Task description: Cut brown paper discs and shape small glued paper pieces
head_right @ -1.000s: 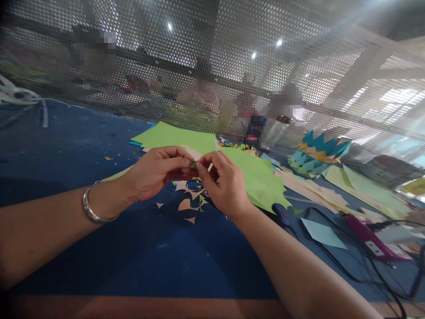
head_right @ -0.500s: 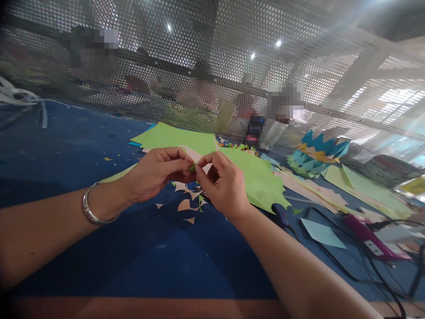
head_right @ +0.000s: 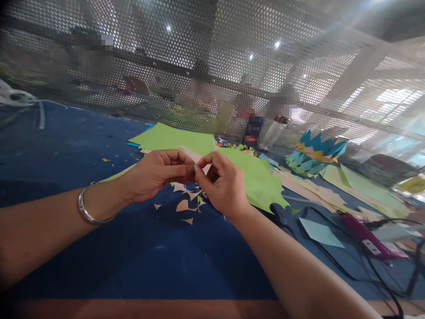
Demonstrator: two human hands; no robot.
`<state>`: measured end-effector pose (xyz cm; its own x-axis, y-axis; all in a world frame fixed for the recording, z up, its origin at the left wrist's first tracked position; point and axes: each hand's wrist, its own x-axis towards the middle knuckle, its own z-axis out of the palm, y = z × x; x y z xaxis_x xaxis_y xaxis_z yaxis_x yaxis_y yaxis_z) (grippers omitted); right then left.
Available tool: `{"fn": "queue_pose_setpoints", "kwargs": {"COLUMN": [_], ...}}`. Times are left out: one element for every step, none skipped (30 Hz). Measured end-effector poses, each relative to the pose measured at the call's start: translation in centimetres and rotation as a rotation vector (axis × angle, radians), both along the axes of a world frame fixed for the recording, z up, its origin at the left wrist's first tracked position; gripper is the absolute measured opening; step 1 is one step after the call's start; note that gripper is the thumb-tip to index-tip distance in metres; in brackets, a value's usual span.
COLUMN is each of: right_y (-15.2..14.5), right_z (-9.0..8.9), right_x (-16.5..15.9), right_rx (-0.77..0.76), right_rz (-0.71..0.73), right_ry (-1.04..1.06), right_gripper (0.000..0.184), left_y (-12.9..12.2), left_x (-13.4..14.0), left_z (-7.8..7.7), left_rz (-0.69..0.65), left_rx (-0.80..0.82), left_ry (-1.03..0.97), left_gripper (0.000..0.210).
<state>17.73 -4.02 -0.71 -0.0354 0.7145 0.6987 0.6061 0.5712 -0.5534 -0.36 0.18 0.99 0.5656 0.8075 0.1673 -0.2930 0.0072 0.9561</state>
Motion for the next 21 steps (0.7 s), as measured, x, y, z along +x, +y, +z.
{"fn": "queue_pose_setpoints", "kwargs": {"right_y": [-0.01, -0.01, 0.0, 0.02, 0.05, 0.08, 0.12, 0.16, 0.2, 0.24, 0.26, 0.28, 0.28, 0.28, 0.26, 0.25, 0.23, 0.22, 0.21, 0.21, 0.21], "right_z": [0.0, -0.01, -0.02, -0.02, -0.03, -0.04, -0.05, -0.05, -0.05, -0.04, -0.02, 0.01, 0.04, 0.07, 0.09, 0.11, 0.13, 0.14, 0.15, 0.16, 0.18], "right_x": [0.0, 0.01, 0.02, 0.04, 0.06, 0.08, 0.1, 0.11, 0.11, 0.11, 0.11, 0.11, 0.1, 0.11, 0.12, 0.14, 0.16, 0.19, 0.22, 0.24, 0.26], "right_rx": [-0.002, -0.005, -0.01, -0.015, -0.017, -0.017, -0.014, -0.01, -0.007, -0.007, -0.014, -0.023, -0.032, -0.04, -0.047, -0.052, -0.055, -0.058, -0.061, -0.062, -0.062], "right_rz": [0.003, 0.004, 0.005, 0.007, 0.01, 0.012, 0.017, 0.023, 0.032, 0.038, 0.044, 0.049, 0.05, 0.046, 0.041, 0.037, 0.036, 0.036, 0.037, 0.039, 0.041], "right_ry": [0.001, 0.001, -0.001, -0.002, 0.0, 0.003, 0.009, 0.016, 0.024, 0.03, 0.033, 0.033, 0.031, 0.025, 0.019, 0.014, 0.012, 0.013, 0.016, 0.019, 0.022], "right_gripper": [0.007, 0.007, 0.007, 0.006, 0.006, 0.006, 0.008, 0.01, 0.011, 0.013, 0.014, 0.014, 0.014, 0.013, 0.013, 0.013, 0.013, 0.013, 0.012, 0.012, 0.011], "left_y": [0.0, 0.02, 0.06, 0.13, 0.21, 0.31, 0.42, 0.54, 0.65, 0.75, 0.82, 0.86, 0.89, 0.89, 0.88, 0.86, 0.83, 0.81, 0.79, 0.78, 0.77], "left_x": [0.04, 0.07, 0.08, 0.07, 0.05, 0.0, -0.06, -0.13, -0.21, -0.28, -0.34, -0.38, -0.41, -0.41, -0.4, -0.37, -0.33, -0.29, -0.25, -0.21, -0.19], "left_z": [-0.02, -0.04, -0.07, -0.11, -0.16, -0.21, -0.28, -0.34, -0.41, -0.46, -0.5, -0.52, -0.53, -0.52, -0.5, -0.48, -0.46, -0.44, -0.43, -0.42, -0.42], "left_rz": [0.006, 0.011, 0.017, 0.025, 0.031, 0.037, 0.042, 0.044, 0.045, 0.044, 0.042, 0.039, 0.036, 0.033, 0.032, 0.032, 0.032, 0.032, 0.031, 0.031, 0.032], "left_rx": [0.006, 0.011, 0.016, 0.022, 0.029, 0.038, 0.048, 0.061, 0.073, 0.084, 0.093, 0.101, 0.106, 0.111, 0.115, 0.118, 0.121, 0.124, 0.127, 0.129, 0.13], "left_ry": [-0.001, 0.001, 0.004, 0.007, 0.01, 0.012, 0.014, 0.016, 0.019, 0.022, 0.024, 0.025, 0.025, 0.025, 0.026, 0.029, 0.033, 0.036, 0.039, 0.042, 0.044], "left_gripper": [0.027, 0.027, 0.028, 0.029, 0.029, 0.029, 0.029, 0.029, 0.029, 0.028, 0.028, 0.028, 0.028, 0.027, 0.027, 0.026, 0.026, 0.025, 0.025, 0.023, 0.022]}}
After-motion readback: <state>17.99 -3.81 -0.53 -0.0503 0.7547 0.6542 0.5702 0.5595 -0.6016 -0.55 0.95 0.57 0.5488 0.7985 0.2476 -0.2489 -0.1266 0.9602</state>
